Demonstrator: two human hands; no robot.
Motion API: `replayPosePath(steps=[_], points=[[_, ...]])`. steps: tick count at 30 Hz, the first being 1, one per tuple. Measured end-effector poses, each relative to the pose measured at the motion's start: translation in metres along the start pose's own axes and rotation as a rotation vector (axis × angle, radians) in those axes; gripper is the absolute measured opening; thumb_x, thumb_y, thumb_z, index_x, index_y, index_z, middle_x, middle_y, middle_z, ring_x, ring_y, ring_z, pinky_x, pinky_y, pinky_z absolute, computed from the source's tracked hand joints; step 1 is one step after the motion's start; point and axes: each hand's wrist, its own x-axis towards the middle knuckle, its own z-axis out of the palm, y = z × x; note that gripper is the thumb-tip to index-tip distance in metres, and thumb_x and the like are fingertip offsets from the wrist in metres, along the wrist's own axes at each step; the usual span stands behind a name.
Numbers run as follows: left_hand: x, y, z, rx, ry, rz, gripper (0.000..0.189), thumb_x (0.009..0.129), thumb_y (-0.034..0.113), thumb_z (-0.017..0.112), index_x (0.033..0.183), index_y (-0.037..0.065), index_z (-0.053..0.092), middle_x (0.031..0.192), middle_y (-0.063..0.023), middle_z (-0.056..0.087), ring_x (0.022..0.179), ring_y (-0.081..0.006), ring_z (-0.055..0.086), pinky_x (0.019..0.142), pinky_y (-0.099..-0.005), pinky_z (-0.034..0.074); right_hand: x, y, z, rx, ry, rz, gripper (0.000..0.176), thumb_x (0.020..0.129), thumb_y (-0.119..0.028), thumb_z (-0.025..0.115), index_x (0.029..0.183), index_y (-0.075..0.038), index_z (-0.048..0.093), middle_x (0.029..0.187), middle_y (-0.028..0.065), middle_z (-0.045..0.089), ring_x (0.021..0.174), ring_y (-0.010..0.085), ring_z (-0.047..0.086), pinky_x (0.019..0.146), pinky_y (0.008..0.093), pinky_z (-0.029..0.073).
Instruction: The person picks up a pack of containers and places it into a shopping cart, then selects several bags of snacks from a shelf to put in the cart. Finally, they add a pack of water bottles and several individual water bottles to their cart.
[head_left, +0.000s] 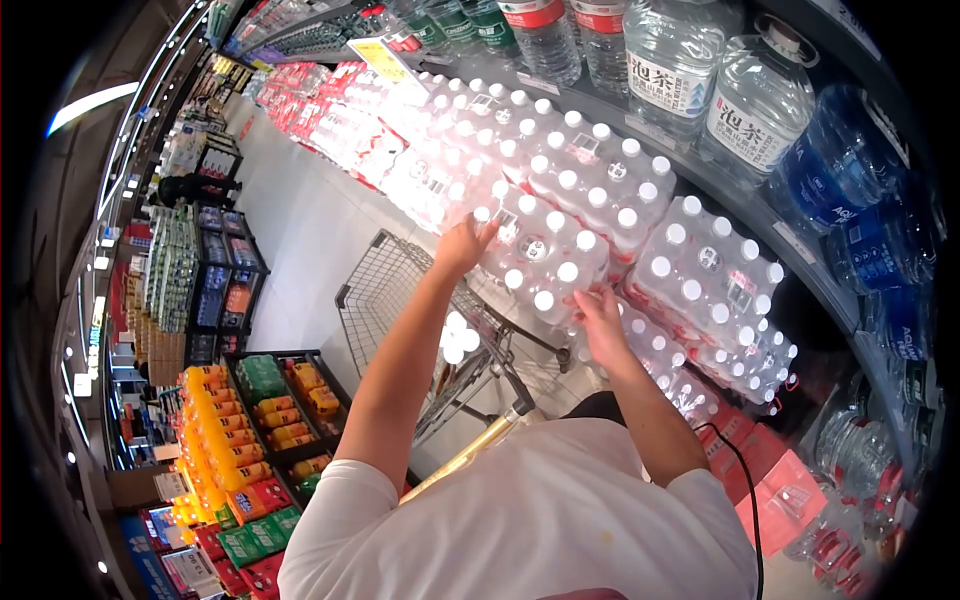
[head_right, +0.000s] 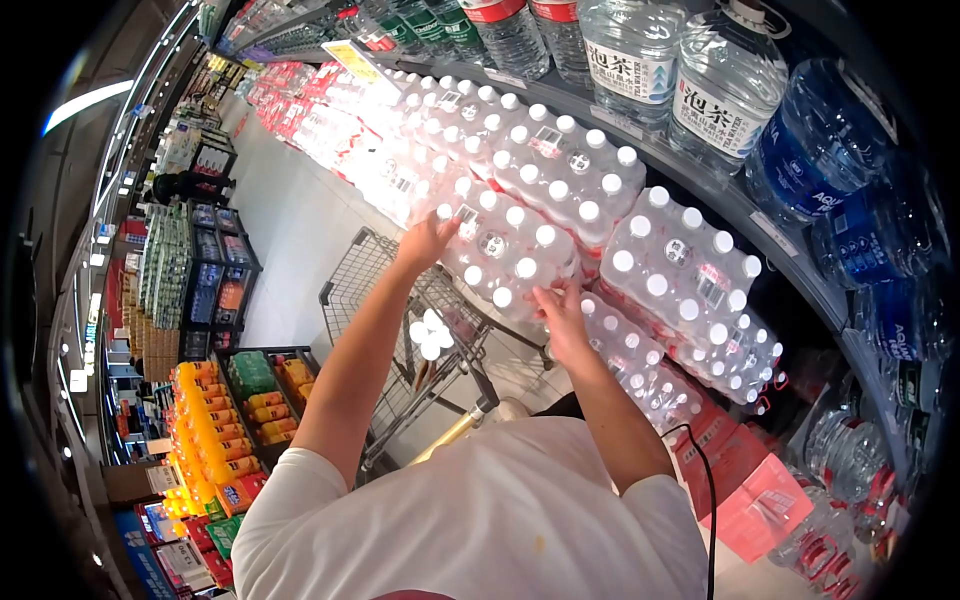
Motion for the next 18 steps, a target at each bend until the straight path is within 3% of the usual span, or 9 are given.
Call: replayPosePath(steps=[8,11,14,15,18], points=[[0.015,0.0,-0.004,-0.022,-0.071,-0.04,0.091,0.089,0.077,0.042,0.119,-0.008,0.058,0.108,-0.0302,0.067,0.105,-0.0422,0.064,0.093,-0.0476,0.048,0.001,-0.012,0.001,-0.068,-0.027,0.046,0.041,0.094,-0.026,0.07,0.114,-0.006,0.041,0.097,0.0096,0.071,0.091,0.0125,0.065,0.07,0.0254,0.044],[0.029,-0.004,-0.003,-0.15,-0.105,-0.015,0.094,0.085,0.077,0.05,0.122,-0.009,0.059,0.114,-0.0305,0.066,0.111,-0.0399,0.063,0.096,-0.0454,0.047,0.001,-0.02,0.003,-0.11,-0.011,0.085,0.036,0.094,-0.026,0.069,0.111,-0.009,0.043,0.097,0.0076,0.069,0.094,0.0133,0.062,0.076,0.028,0.043],[0.056,-0.024,0.009,-0.358,-0.198,-0.01,0.102,0.079,0.077,0.059,0.127,-0.012,0.055,0.121,-0.0316,0.062,0.119,-0.0385,0.059,0.1,-0.0429,0.045,0.007,-0.022,0.004,-0.175,-0.007,0.082,0.039,0.093,-0.027,0.07,0.111,-0.008,0.042,0.096,0.0076,0.069,0.091,0.0126,0.062,0.074,0.028,0.043],[0.047,-0.009,-0.004,-0.318,-0.19,-0.147,0.11,0.074,0.077,0.065,0.13,-0.017,0.051,0.126,-0.0337,0.058,0.125,-0.0385,0.055,0.103,-0.0425,0.044,0.009,-0.02,0.003,-0.168,-0.006,0.075,0.039,0.092,-0.026,0.072,0.109,-0.008,0.042,0.094,0.0077,0.069,0.089,0.0122,0.063,0.07,0.0265,0.042],[0.049,-0.014,0.003,-0.355,-0.14,-0.102,0.114,0.073,0.077,0.065,0.13,-0.02,0.048,0.129,-0.0367,0.055,0.126,-0.0403,0.053,0.104,-0.0437,0.043,0.012,-0.014,0.002,-0.143,0.009,0.054,0.039,0.09,-0.024,0.074,0.106,-0.007,0.042,0.088,0.0078,0.07,0.084,0.011,0.065,0.061,0.0232,0.041]])
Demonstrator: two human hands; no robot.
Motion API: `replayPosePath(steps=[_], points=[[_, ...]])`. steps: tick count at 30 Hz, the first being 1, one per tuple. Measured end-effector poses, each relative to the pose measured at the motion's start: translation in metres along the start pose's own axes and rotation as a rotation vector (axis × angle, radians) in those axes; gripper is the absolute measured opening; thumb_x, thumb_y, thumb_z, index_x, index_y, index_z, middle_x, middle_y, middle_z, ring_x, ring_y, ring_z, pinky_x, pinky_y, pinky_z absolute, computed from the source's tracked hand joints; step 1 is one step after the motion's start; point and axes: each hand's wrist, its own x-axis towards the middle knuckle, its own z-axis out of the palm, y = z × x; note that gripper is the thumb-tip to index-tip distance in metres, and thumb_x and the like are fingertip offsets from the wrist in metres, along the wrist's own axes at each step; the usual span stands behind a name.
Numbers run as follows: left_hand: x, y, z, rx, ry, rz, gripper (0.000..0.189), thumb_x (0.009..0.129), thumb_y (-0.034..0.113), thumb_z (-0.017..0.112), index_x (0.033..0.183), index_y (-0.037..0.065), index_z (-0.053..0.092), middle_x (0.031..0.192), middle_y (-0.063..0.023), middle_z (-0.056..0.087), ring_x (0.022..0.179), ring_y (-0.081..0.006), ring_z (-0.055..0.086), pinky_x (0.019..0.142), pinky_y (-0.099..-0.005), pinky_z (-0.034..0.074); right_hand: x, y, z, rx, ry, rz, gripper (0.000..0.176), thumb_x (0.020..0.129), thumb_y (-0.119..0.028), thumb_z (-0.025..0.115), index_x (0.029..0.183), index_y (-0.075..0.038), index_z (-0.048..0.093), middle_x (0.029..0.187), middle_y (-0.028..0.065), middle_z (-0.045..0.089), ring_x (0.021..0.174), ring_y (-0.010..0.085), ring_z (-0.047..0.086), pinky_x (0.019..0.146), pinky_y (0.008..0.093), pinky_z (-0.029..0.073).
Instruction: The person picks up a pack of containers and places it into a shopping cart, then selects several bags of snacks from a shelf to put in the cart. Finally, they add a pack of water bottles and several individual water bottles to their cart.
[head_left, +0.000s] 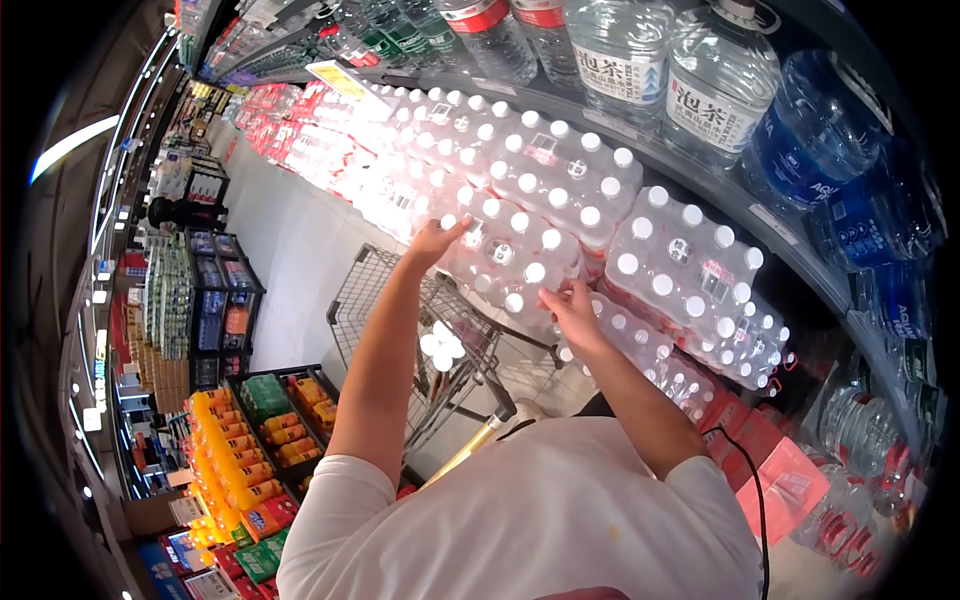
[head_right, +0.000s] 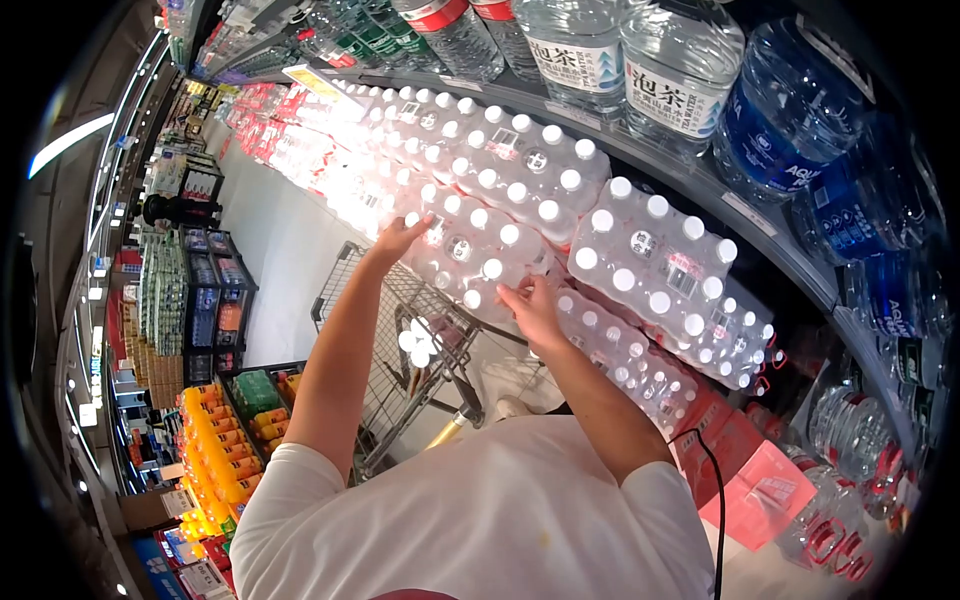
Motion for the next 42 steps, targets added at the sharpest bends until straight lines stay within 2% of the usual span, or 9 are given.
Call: replayPosePath(steps=[10,20,24,26,28,30,34,36,42], points=[[-0.024,0.02,0.006,-0.155,0.071,-0.105,0.112,0.068,0.069,0.079,0.134,-0.016,0.045,0.127,-0.0314,0.057,0.122,-0.0334,0.056,0.101,-0.0415,0.046,0.003,0.002,-0.016,0.019,-0.075,-0.04,0.036,0.09,-0.024,0.076,0.099,-0.007,0.045,0.088,0.0088,0.07,0.08,0.0126,0.066,0.062,0.024,0.044],[-0.048,-0.012,0.007,-0.579,0.124,-0.389,0.068,0.083,0.058,0.069,0.104,-0.007,0.067,0.083,-0.0103,0.063,0.072,-0.0174,0.055,0.063,-0.0324,0.041,-0.012,0.011,-0.069,0.156,-0.121,0.032,0.024,0.089,-0.021,0.072,0.103,-0.007,0.057,0.093,0.0059,0.067,0.086,0.0144,0.066,0.074,0.0286,0.046],[-0.094,-0.006,0.058,-0.752,0.521,-0.259,0.043,0.086,0.041,0.068,0.08,-0.002,0.068,0.067,-0.0057,0.061,0.061,-0.0173,0.054,0.06,-0.0366,0.044,-0.02,-0.013,-0.071,0.227,0.131,0.244,0.025,0.092,-0.043,0.058,0.085,-0.021,0.049,0.08,-0.0045,0.061,0.067,0.0092,0.057,0.057,0.0262,0.037],[-0.101,-0.021,0.083,-0.712,0.477,-0.024,0.039,0.088,0.034,0.067,0.073,-0.001,0.064,0.063,-0.0062,0.06,0.061,-0.0158,0.055,0.059,-0.037,0.045,-0.013,-0.002,-0.074,0.255,0.268,0.252,0.027,0.093,-0.044,0.058,0.102,-0.019,0.058,0.077,-0.0068,0.06,0.059,0.0088,0.054,0.049,0.0231,0.037],[-0.139,-0.002,0.081,-0.527,0.453,0.069,0.038,0.091,0.031,0.065,0.071,-0.002,0.061,0.061,-0.0092,0.057,0.058,-0.0153,0.052,0.058,-0.0373,0.044,-0.011,0.006,-0.071,0.216,0.423,0.105,0.047,0.096,-0.04,0.053,0.13,-0.008,0.057,0.115,0.0052,0.064,0.096,0.0197,0.064,0.078,0.0336,0.053],[-0.164,0.006,0.085,-0.562,0.46,0.082,0.043,0.091,0.034,0.064,0.068,-0.001,0.055,0.057,-0.0116,0.051,0.055,-0.0166,0.048,0.056,-0.0385,0.042,-0.01,0.015,-0.084,0.076,0.382,0.021,0.049,0.099,-0.035,0.047,0.138,-0.004,0.05,0.131,0.0101,0.058,0.113,0.0239,0.059,0.092,0.038,0.05],[-0.191,0.003,0.101,-0.707,0.714,0.03,0.044,0.088,0.026,0.069,0.062,0.003,0.042,0.054,-0.0091,0.042,0.052,-0.0201,0.039,0.053,-0.039,0.038,-0.016,0.014,-0.108,-0.314,0.264,-0.054,0.054,0.102,-0.032,0.039,0.144,0.002,0.042,0.149,0.0142,0.043,0.13,0.0276,0.049,0.103,0.0371,0.043],[-0.203,0.001,0.1,-0.797,0.73,0.006,0.045,0.089,0.021,0.07,0.062,0.005,0.037,0.056,-0.0015,0.038,0.056,-0.0125,0.035,0.052,-0.0333,0.035,-0.018,0.008,-0.114,-0.518,0.256,-0.076,0.055,0.103,-0.032,0.04,0.145,0.002,0.041,0.151,0.0149,0.041,0.133,0.0284,0.047,0.106,0.0377,0.042],[-0.219,-0.039,0.06,-0.973,0.774,-0.029,0.046,0.088,0.014,0.072,0.063,0.008,0.034,0.058,0.0027,0.035,0.059,-0.0075,0.031,0.05,-0.0296,0.031,-0.062,-0.064,-0.009,-0.295,0.123,-0.099,0.025,0.103,-0.027,0.048,0.112,-0.007,0.058,0.105,0.0032,0.059,0.091,0.0142,0.056,0.079,0.0285,0.046]])
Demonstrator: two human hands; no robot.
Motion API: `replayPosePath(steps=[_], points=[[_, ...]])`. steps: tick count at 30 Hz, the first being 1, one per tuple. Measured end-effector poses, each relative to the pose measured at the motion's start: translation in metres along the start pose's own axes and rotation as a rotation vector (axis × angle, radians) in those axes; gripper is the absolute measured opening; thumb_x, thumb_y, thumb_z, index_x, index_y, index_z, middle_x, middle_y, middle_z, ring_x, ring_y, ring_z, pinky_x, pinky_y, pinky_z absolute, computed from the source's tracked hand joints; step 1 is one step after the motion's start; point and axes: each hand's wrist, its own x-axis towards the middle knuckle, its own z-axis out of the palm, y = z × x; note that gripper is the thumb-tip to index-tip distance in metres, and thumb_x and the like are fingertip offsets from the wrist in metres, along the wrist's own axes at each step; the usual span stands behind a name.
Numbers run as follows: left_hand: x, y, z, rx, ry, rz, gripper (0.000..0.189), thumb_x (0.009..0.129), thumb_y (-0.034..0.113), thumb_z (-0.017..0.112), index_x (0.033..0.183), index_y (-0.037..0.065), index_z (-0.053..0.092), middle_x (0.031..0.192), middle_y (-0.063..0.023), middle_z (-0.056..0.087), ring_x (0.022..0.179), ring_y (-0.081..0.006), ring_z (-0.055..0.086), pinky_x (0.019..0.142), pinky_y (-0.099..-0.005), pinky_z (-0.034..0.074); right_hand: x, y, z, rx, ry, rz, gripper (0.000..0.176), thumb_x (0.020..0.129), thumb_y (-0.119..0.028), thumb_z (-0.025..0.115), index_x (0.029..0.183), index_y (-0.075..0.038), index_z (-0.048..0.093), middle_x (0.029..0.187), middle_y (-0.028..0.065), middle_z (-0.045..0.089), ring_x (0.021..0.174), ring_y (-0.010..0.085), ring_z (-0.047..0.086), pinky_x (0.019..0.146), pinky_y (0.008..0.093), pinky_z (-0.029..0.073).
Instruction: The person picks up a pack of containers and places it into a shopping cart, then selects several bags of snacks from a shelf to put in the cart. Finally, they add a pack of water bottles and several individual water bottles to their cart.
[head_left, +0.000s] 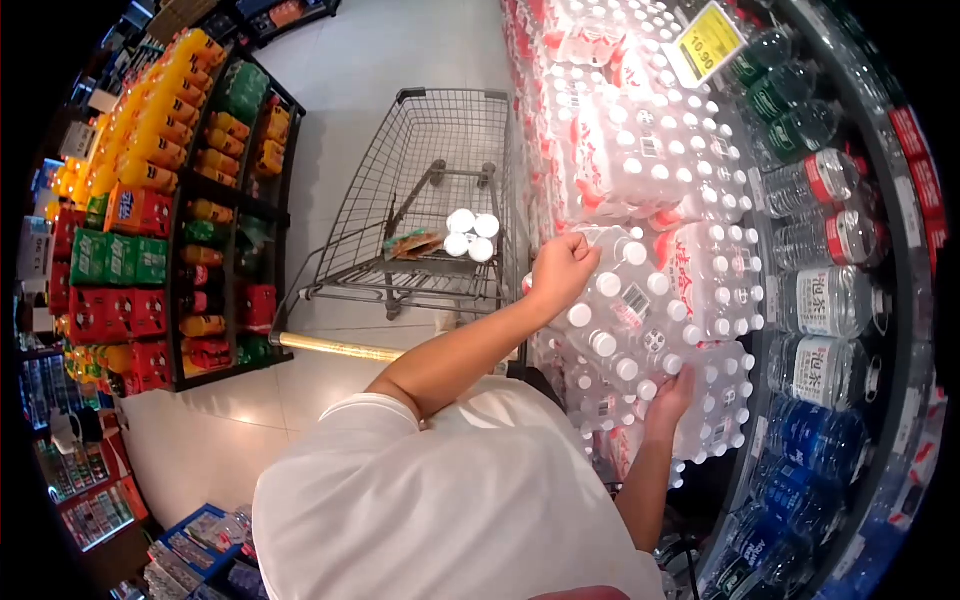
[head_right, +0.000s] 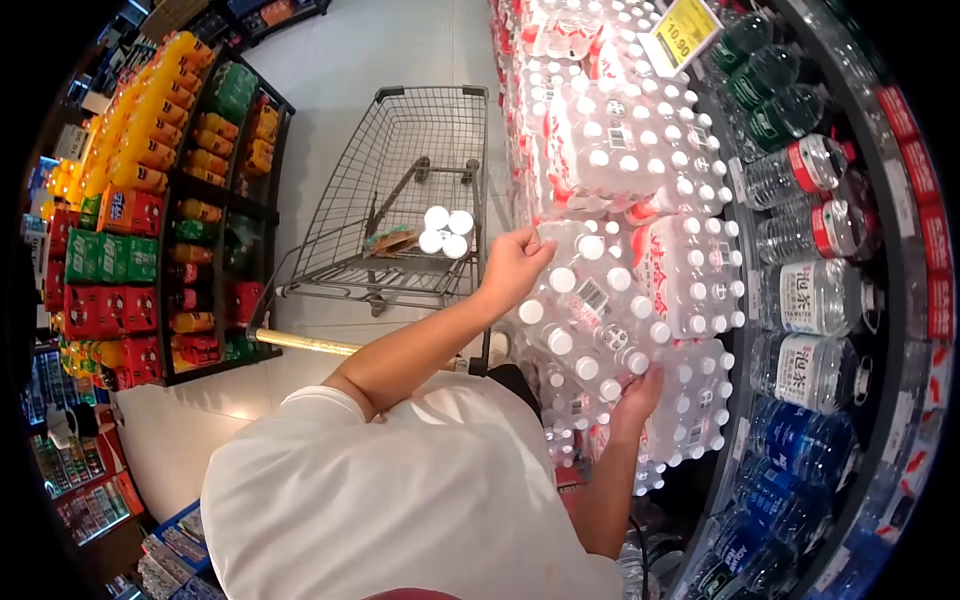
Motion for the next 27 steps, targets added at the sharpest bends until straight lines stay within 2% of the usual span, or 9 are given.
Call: replayPosePath(steps=[3,6,7,14,18,21,24,25,27], points=[[0.017,0.014,-0.034,-0.174,0.018,-0.063,0.047,0.087,0.009,0.072,0.063,0.009,0.032,0.059,0.0045,0.033,0.06,-0.0064,0.029,0.05,-0.0281,0.029,-0.013,-0.046,0.065,-0.047,0.105,-0.056,0.021,0.103,-0.026,0.048,0.089,-0.011,0.052,0.078,-0.0016,0.048,0.068,0.0108,0.05,0.063,0.0257,0.044],[0.036,0.028,-0.084,-0.321,0.063,-0.092,0.049,0.088,0.006,0.071,0.062,0.012,0.03,0.061,0.0081,0.031,0.06,-0.0041,0.026,0.05,-0.0249,0.025,0.001,-0.053,0.068,-0.114,-0.216,-0.083,0.019,0.102,-0.024,0.05,0.097,-0.008,0.059,0.087,0.0001,0.06,0.077,0.0121,0.059,0.072,0.0305,0.048],[0.042,0.035,-0.103,-0.367,0.075,-0.089,0.05,0.088,0.006,0.071,0.062,0.013,0.029,0.061,0.0085,0.031,0.06,-0.0037,0.026,0.05,-0.0243,0.025,-0.019,-0.071,0.115,-0.04,-0.108,-0.077,0.021,0.102,-0.024,0.047,0.091,-0.009,0.055,0.079,-0.0008,0.056,0.065,0.009,0.052,0.065,0.0291,0.047],[0.116,0.016,-0.259,-0.45,0.296,-0.024,0.048,0.09,0.008,0.07,0.061,0.014,0.032,0.06,0.0092,0.038,0.054,-0.0017,0.03,0.048,-0.0218,0.025,-0.021,-0.063,0.297,-0.337,-0.648,-0.201,0.026,0.103,-0.026,0.043,0.081,-0.011,0.042,0.071,-0.0027,0.038,0.062,0.0092,0.042,0.06,0.0265,0.04],[0.157,-0.068,-0.328,-0.417,0.473,0.013,0.032,0.094,0.013,0.064,0.07,0.007,0.043,0.066,0.0056,0.043,0.063,-0.0028,0.036,0.054,-0.0231,0.032,-0.006,-0.001,0.433,-0.037,-0.61,0.034,0.031,0.1,-0.033,0.045,0.078,-0.012,0.041,0.065,0.0,0.041,0.062,0.0123,0.045,0.061,0.0265,0.034],[0.183,-0.16,-0.36,-0.08,0.561,-0.076,0.03,0.1,0.024,0.056,0.081,0.002,0.049,0.069,-0.0061,0.054,0.066,-0.0152,0.052,0.062,-0.0328,0.043,0.041,0.071,0.51,-0.106,-0.642,0.087,0.036,0.098,-0.037,0.05,0.072,-0.013,0.043,0.063,0.0004,0.043,0.062,0.0124,0.046,0.061,0.026,0.034],[0.208,-0.248,-0.381,0.167,0.531,-0.305,0.038,0.103,0.035,0.047,0.093,-0.001,0.052,0.078,-0.0202,0.062,0.077,-0.0368,0.062,0.073,-0.0456,0.047,0.079,0.148,0.56,-0.279,-0.646,0.064,0.041,0.094,-0.04,0.055,0.064,-0.014,0.044,0.061,0.0007,0.046,0.058,0.0124,0.043,0.058,0.0271,0.032],[0.213,-0.273,-0.382,0.142,0.538,-0.355,0.037,0.104,0.034,0.049,0.088,0.001,0.052,0.073,-0.0088,0.055,0.069,-0.0159,0.053,0.067,-0.0343,0.047,0.093,0.174,0.564,-0.311,-0.668,0.127,0.042,0.092,-0.04,0.057,0.062,-0.014,0.045,0.059,0.0004,0.047,0.056,0.0117,0.041,0.056,0.0275,0.032],[0.209,-0.294,-0.379,0.182,0.59,-0.356,0.041,0.103,0.04,0.046,0.095,0.0,0.053,0.081,-0.0197,0.062,0.079,-0.0361,0.059,0.073,-0.045,0.047,0.109,0.218,0.567,-0.377,-0.637,0.242,0.041,0.092,-0.039,0.058,0.063,-0.014,0.047,0.058,-0.0013,0.045,0.055,0.0103,0.04,0.054,0.0271,0.03]])
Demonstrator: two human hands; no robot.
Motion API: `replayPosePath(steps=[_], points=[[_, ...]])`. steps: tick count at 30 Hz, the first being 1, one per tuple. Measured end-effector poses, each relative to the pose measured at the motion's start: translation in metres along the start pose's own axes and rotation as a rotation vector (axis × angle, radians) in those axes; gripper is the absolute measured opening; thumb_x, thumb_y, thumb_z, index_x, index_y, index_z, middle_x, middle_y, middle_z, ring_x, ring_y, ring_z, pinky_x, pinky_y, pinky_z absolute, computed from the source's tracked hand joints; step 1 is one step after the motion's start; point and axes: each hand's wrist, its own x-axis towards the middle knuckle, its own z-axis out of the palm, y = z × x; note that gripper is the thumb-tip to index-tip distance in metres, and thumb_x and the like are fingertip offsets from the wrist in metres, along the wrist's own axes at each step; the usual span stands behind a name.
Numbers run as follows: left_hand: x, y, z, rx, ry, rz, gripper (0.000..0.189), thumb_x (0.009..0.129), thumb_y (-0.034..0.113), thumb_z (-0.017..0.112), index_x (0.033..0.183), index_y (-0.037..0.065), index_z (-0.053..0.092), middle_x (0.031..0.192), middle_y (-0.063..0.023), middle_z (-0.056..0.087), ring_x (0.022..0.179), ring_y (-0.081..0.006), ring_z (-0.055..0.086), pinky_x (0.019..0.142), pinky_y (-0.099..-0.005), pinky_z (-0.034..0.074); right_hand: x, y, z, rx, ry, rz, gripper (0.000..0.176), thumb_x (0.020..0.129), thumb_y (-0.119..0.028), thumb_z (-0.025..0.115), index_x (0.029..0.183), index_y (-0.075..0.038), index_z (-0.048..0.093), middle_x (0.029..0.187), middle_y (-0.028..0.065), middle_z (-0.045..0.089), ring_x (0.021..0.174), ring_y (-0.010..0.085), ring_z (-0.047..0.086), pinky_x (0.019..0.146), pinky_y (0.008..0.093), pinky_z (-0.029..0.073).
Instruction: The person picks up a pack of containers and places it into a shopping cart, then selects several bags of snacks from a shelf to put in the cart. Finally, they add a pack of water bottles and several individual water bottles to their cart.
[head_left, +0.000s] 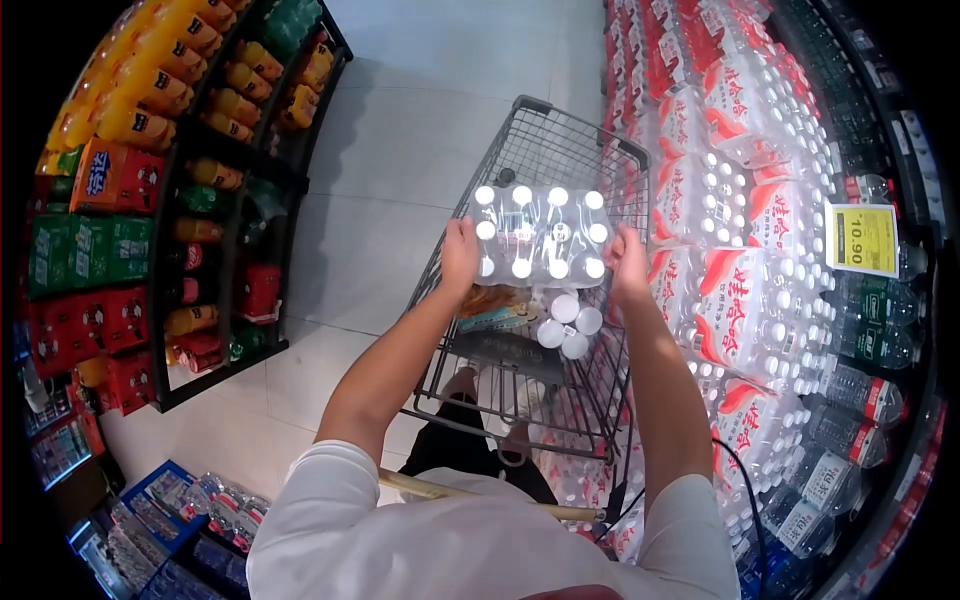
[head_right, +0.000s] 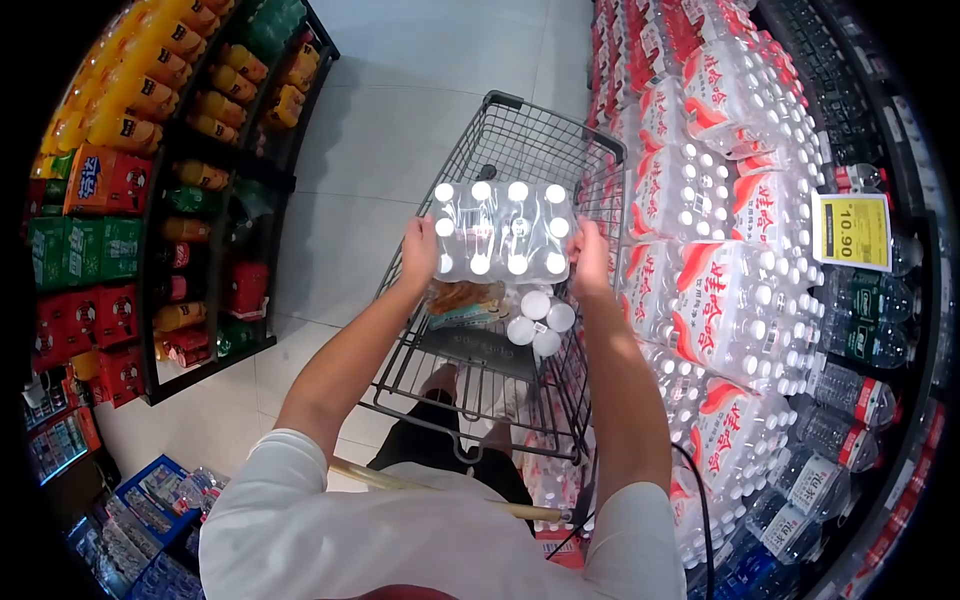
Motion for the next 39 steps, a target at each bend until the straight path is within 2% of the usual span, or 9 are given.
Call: replayPosePath(steps=[1,5,10,19,23,24,30,32,39], points=[[-0.003,-0.009,0.007,0.014,0.02,0.001,0.044,0.103,0.043,0.044,0.098,0.0,0.053,0.086,-0.0252,0.065,0.084,-0.0463,0.062,0.077,-0.0504,0.047,0.014,0.024,-0.003,-0.022,-0.042,0.043,0.04,0.091,-0.041,0.06,0.063,-0.015,0.048,0.058,-0.0029,0.044,0.055,0.0093,0.04,0.053,0.0275,0.029],[-0.015,-0.07,0.015,0.099,-0.148,-0.344,0.059,0.091,0.059,0.058,0.098,0.0,0.054,0.09,-0.0244,0.067,0.087,-0.0412,0.066,0.08,-0.0491,0.049,0.035,0.087,-0.007,-0.196,-0.003,0.135,0.033,0.086,-0.038,0.065,0.068,-0.012,0.056,0.062,-0.0027,0.048,0.06,0.0105,0.043,0.058,0.0277,0.032],[-0.009,-0.077,0.024,0.093,-0.109,-0.263,0.055,0.081,0.049,0.079,0.09,0.0,0.054,0.084,-0.0112,0.063,0.076,-0.0195,0.058,0.071,-0.0352,0.049,0.04,0.095,-0.002,-0.172,0.029,0.161,0.034,0.087,-0.038,0.065,0.07,-0.011,0.058,0.067,-0.0022,0.051,0.063,0.011,0.044,0.062,0.0278,0.033],[0.039,-0.001,0.049,0.125,-0.177,0.021,0.066,0.063,0.046,0.091,0.086,0.004,0.045,0.075,-0.0095,0.055,0.067,-0.0238,0.053,0.064,-0.0373,0.047,0.045,0.096,-0.042,0.081,-0.004,0.08,0.033,0.092,-0.032,0.06,0.067,-0.013,0.052,0.068,-0.0035,0.046,0.068,0.0093,0.041,0.064,0.0279,0.03],[0.077,-0.019,0.064,0.246,-0.404,0.052,0.068,0.072,0.053,0.083,0.098,0.0,0.049,0.091,-0.0174,0.063,0.084,-0.0295,0.063,0.077,-0.0406,0.05,0.038,0.109,-0.056,-0.117,-0.07,0.075,0.023,0.096,-0.029,0.056,0.095,-0.006,0.061,0.08,-0.0023,0.054,0.078,0.0114,0.051,0.076,0.0266,0.04],[0.08,-0.024,0.071,0.289,-0.4,0.062,0.069,0.075,0.054,0.08,0.102,-0.002,0.049,0.097,-0.0202,0.063,0.091,-0.0318,0.063,0.081,-0.0414,0.05,0.035,0.102,-0.045,-0.104,-0.019,0.104,0.038,0.095,-0.035,0.057,0.11,0.0,0.063,0.089,0.0011,0.061,0.086,0.0147,0.057,0.086,0.0287,0.043],[0.074,-0.035,0.076,0.337,-0.505,0.05,0.077,0.081,0.056,0.073,0.118,-0.008,0.05,0.121,-0.0309,0.06,0.117,-0.0402,0.06,0.097,-0.0439,0.047,0.059,0.081,-0.053,-0.096,0.026,0.216,0.042,0.089,-0.046,0.063,0.099,-0.005,0.062,0.082,0.0019,0.058,0.081,0.0167,0.057,0.079,0.0315,0.043],[0.072,-0.043,0.078,0.284,-0.52,0.068,0.075,0.081,0.056,0.075,0.114,-0.007,0.05,0.105,-0.0227,0.062,0.098,-0.03,0.062,0.084,-0.0393,0.05,0.059,0.07,-0.051,-0.131,-0.015,0.131,0.04,0.088,-0.044,0.063,0.072,-0.008,0.057,0.071,0.0009,0.053,0.069,0.0129,0.048,0.068,0.0287,0.037],[0.046,-0.051,0.086,0.013,-0.436,0.097,0.056,0.081,0.045,0.081,0.087,0.007,0.041,0.073,-0.0003,0.043,0.066,-0.011,0.041,0.057,-0.0288,0.04,0.065,0.046,-0.055,-0.176,-0.06,-0.038,0.039,0.09,-0.041,0.063,0.079,-0.003,0.064,0.078,0.0018,0.057,0.077,0.0127,0.05,0.074,0.0282,0.039]])
